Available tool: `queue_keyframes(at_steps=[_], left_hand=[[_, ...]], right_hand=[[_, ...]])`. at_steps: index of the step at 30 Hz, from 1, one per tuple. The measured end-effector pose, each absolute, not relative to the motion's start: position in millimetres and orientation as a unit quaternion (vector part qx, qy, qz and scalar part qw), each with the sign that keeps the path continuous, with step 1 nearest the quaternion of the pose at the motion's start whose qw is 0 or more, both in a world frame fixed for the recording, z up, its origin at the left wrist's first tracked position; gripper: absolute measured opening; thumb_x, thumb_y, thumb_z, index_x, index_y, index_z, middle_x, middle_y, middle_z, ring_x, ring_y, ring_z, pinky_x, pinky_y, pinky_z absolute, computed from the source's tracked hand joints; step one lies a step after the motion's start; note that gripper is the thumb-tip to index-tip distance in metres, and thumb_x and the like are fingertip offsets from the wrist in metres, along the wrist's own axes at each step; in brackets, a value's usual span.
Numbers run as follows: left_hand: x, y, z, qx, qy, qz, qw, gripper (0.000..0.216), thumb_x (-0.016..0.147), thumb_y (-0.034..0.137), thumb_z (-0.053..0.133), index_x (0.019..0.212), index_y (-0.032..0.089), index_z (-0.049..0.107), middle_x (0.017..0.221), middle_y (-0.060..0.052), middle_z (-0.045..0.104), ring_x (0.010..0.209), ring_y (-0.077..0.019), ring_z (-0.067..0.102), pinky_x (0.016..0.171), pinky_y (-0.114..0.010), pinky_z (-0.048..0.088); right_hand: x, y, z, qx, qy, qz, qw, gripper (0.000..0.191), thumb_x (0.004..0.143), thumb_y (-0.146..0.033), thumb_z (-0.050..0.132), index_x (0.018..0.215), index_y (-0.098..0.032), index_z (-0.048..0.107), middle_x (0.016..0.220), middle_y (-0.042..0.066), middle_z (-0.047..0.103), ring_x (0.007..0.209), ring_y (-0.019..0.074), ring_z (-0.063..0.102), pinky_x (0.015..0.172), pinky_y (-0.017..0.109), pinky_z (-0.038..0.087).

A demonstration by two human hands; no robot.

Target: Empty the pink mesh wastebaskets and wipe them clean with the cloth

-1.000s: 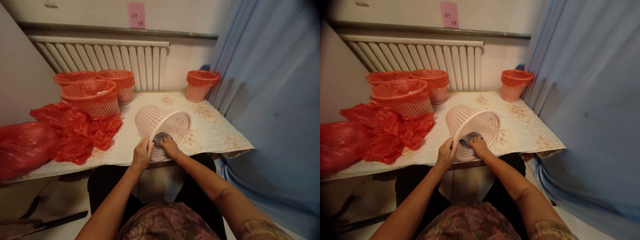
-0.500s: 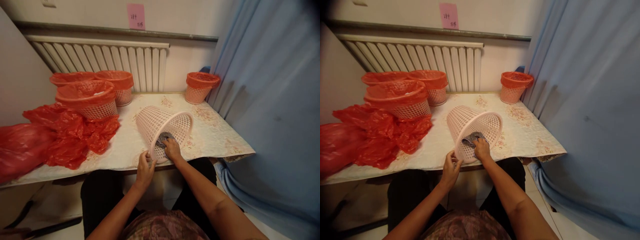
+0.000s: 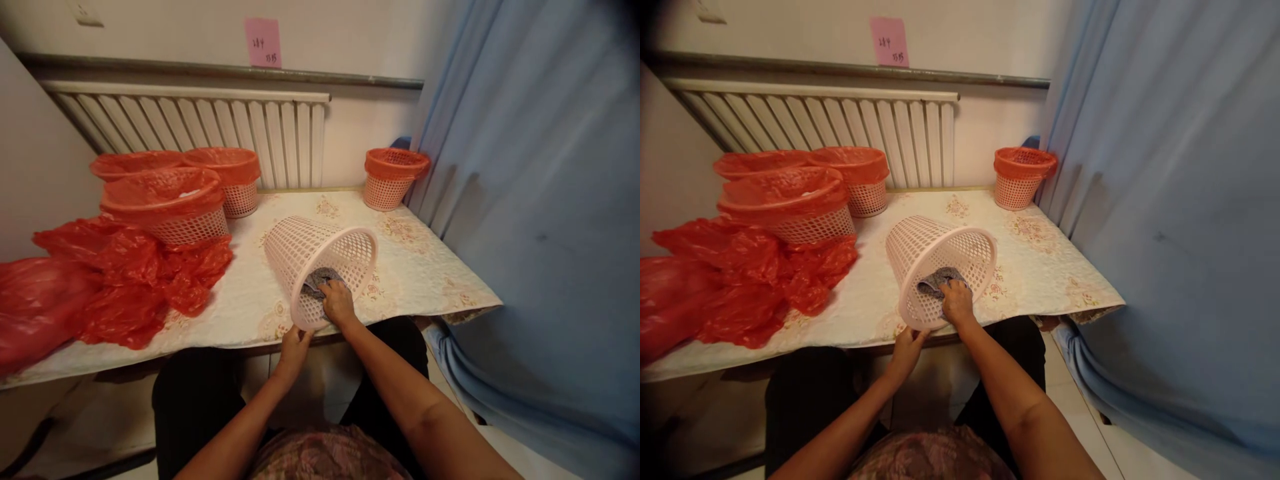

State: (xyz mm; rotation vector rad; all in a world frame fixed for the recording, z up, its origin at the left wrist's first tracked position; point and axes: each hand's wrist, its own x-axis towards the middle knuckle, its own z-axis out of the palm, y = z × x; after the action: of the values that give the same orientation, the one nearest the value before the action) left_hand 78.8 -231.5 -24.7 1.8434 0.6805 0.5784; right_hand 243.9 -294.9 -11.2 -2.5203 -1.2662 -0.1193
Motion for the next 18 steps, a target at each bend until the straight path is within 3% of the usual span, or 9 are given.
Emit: queue_keyframes(at_steps=[4, 11, 16, 18], left_hand=[[74, -229, -11, 0.790, 0.264, 0.258, 0.490, 0.022, 0.079, 0.036, 0.052, 0.083, 0.017, 0.062, 0.080, -0.005, 0.070, 0.078, -0.0208, 0.062, 0.076, -0.034, 0.049], [33, -217, 36, 0.838, 0.217, 0.351, 0.357, 0.022, 0.087, 0.032, 0.048, 0.068, 0.021, 0.048, 0.061, 0.004, 0.049, 0.058, -0.0129, 0.047, 0.058, -0.024, 0.040], [9, -205, 65, 0.866, 0.203, 0.346, 0.297, 0.015, 0.092, 0.030, 0.043, 0.083, 0.021, 0.052, 0.071, 0.002, 0.054, 0.063, -0.0135, 0.050, 0.062, -0.024, 0.040], [5, -202, 69, 0.879, 0.207, 0.320, 0.286, 0.015, 0.092, 0.030, 0.041, 0.082, 0.021, 0.049, 0.070, 0.002, 0.052, 0.062, -0.0141, 0.050, 0.061, -0.025, 0.038]], right_hand=[[238, -291, -10, -0.880, -0.425, -0.007, 0.214, 0.046, 0.082, -0.012, 0.046, 0.122, -0.028, 0.062, 0.117, 0.007, 0.060, 0.108, 0.0220, 0.051, 0.098, 0.033, 0.041], [196, -260, -3, -0.784, -0.392, 0.148, 0.457, 0.049, 0.072, -0.011, 0.053, 0.118, -0.024, 0.065, 0.115, 0.003, 0.067, 0.110, 0.0190, 0.059, 0.102, 0.032, 0.043], [163, -246, 1, -0.699, -0.456, 0.159, 0.527, 0.047, 0.076, -0.019, 0.057, 0.122, -0.025, 0.062, 0.115, 0.001, 0.067, 0.106, 0.0187, 0.060, 0.098, 0.034, 0.045], [156, -248, 0, -0.697, -0.494, 0.136, 0.502, 0.046, 0.076, -0.017, 0.057, 0.122, -0.024, 0.063, 0.114, 0.003, 0.067, 0.105, 0.0198, 0.059, 0.097, 0.035, 0.044]])
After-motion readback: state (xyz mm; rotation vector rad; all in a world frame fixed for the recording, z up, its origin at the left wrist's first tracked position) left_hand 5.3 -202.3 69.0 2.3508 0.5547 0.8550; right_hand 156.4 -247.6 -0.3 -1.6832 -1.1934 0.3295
